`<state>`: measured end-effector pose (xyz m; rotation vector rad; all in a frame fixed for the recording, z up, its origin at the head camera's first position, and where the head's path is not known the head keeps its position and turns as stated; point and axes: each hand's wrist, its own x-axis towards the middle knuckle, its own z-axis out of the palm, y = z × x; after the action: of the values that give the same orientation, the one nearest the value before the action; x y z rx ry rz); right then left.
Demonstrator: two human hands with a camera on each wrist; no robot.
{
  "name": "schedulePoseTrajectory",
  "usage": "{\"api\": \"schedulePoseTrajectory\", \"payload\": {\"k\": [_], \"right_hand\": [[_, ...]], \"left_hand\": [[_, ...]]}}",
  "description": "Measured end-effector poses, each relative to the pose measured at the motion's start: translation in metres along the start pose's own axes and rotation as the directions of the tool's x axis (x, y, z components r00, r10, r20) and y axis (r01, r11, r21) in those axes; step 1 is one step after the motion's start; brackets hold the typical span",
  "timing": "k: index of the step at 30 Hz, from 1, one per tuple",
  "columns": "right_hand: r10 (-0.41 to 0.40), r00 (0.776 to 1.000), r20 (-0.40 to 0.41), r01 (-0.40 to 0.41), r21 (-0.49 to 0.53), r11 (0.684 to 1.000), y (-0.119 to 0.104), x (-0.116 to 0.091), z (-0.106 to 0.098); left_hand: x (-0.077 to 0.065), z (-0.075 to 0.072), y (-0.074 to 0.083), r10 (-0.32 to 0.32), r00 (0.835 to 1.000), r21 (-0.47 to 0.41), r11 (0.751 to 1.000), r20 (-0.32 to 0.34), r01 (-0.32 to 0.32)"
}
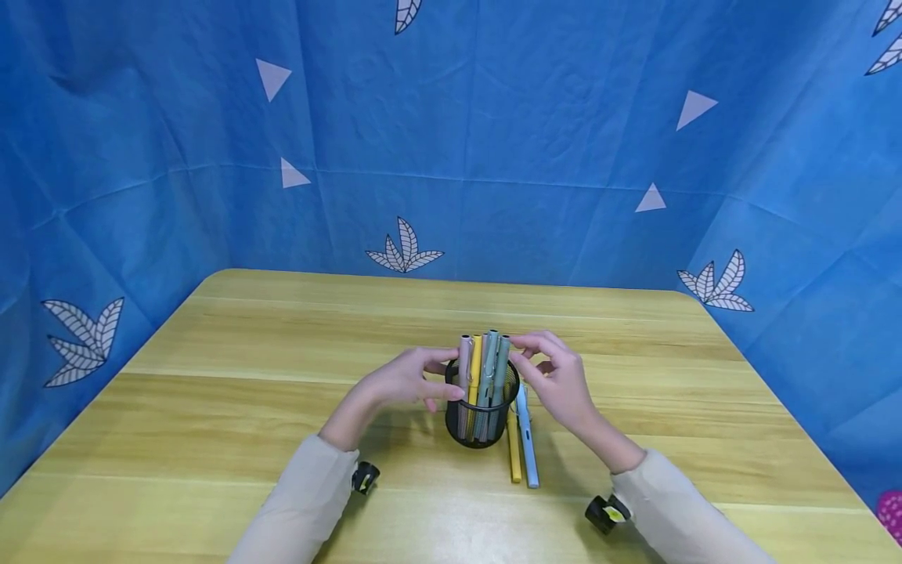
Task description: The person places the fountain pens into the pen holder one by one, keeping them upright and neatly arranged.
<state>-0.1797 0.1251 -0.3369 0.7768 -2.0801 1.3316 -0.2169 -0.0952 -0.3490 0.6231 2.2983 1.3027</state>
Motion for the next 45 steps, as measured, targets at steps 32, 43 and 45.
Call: {"api": "schedulePoseTrajectory", "payload": {"k": [32,43,45], "right_hand": [[0.13,0.99,0.063,-0.136,0.1,0.986,0.041,-0.015,-0.015],[0.289,0.948,0.136,-0.302,0.083,0.95,0.055,-0.018,-0.024],[0.307,0.941,0.143,-0.32,0.075,0.944,0.055,-0.018,-0.026]], "left_hand": [[0.0,0.0,0.001,0.016,1.0,0.004,1.0,-0.001,-0.016],[0.0,0.0,0.0,0.018,1.0,-0.001,1.0,0.0,-0.018],[0.0,0.0,0.0,0.023,1.0,-0.003,1.0,0.001,-0.023]]}}
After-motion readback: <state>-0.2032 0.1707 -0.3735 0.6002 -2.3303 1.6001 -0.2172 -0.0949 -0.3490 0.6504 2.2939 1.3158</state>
